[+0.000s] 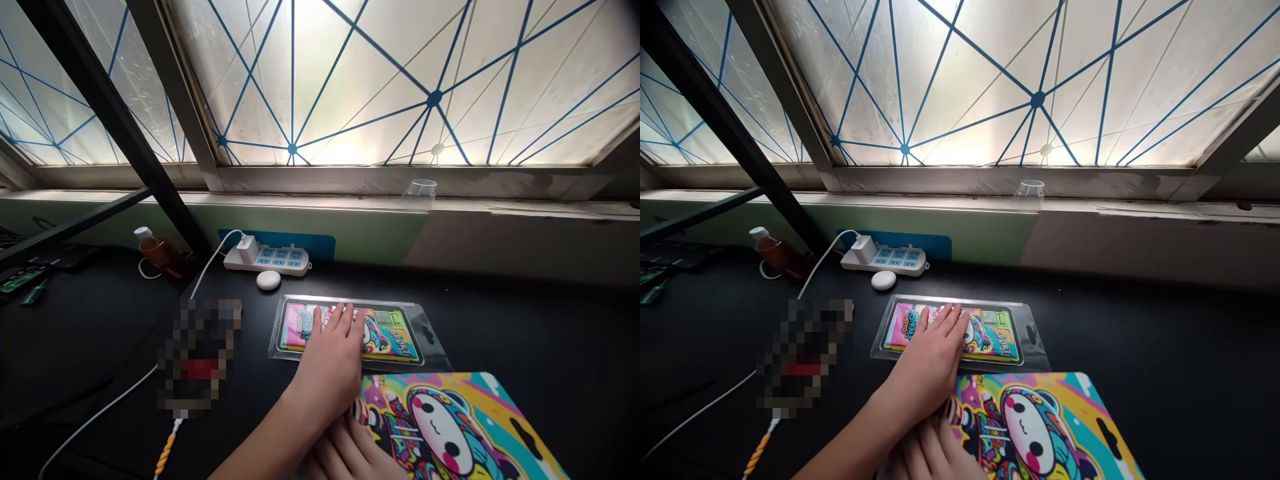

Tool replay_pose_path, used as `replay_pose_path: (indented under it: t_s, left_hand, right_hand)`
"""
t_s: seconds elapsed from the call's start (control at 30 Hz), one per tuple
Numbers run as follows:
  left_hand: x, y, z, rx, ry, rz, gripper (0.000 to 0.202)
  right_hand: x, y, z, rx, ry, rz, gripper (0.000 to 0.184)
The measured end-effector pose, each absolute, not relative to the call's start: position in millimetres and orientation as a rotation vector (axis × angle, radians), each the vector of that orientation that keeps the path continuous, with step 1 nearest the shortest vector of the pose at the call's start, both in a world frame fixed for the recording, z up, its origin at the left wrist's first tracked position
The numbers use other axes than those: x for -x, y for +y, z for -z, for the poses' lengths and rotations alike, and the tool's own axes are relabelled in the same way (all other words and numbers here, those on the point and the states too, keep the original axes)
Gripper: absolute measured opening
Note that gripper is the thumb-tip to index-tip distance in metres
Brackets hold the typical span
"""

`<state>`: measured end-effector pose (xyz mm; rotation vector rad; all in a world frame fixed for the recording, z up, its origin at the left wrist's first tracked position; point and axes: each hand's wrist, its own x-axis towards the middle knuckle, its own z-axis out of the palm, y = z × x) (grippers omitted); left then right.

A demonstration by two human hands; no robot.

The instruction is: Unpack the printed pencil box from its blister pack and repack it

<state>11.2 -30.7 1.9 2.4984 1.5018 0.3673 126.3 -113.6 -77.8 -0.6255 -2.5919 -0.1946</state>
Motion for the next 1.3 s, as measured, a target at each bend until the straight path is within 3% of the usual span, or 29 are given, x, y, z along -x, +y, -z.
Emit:
replay_pose_path:
  t_s: [0.13,0.27,0.4,0.53,0.7,0.87,0.93,1.03,1.3]
  left_hand:
    - [-14.8,-29.5,-1.9,-2.498,1.555,-0.336,0.051]
    - [-12.7,-30.2,-7.5,-2.51,1.533,-0.327,0.047]
    - [-9.9,-31.9,-9.4,-2.498,1.51,-0.418,0.04]
    - [-3.7,-30.5,-9.7,-2.453,1.528,-0.629,0.033]
    - [16.0,-21.0,-16.2,-2.352,1.657,-0.895,0.025]
    - [24.6,-16.8,-15.0,-2.378,1.733,-0.777,0.022]
    - [21.8,-17.9,-12.0,-2.414,1.729,-0.705,0.023]
    - [16.8,-19.5,-8.1,-2.441,1.732,-0.634,0.026]
    - [18.2,-17.7,-5.4,-2.413,1.7,-0.701,0.029]
  right_hand:
    - [-106.5,-100.5,93.9,0.56,-2.665,0.062,0.021]
    - [-118.6,-84.4,73.5,0.57,-2.749,-0.228,0.031]
    - [-125.3,-81.0,50.8,0.629,-2.802,-0.4,0.024]
    - [-125.8,-82.9,32.2,0.617,-2.633,-0.3,0.01]
    - [-152.1,-58.4,-6.7,0.704,-2.439,-0.037,0.033]
    - [-195.7,-5.0,-19.0,1.208,-2.457,0.023,0.024]
    - [-209.5,11.5,-14.5,1.327,-2.487,-0.02,0.029]
    - [-221.7,24.8,-7.9,1.383,-2.525,-0.089,0.044]
    - [-220.3,36.8,-1.5,1.434,-2.481,-0.016,0.05]
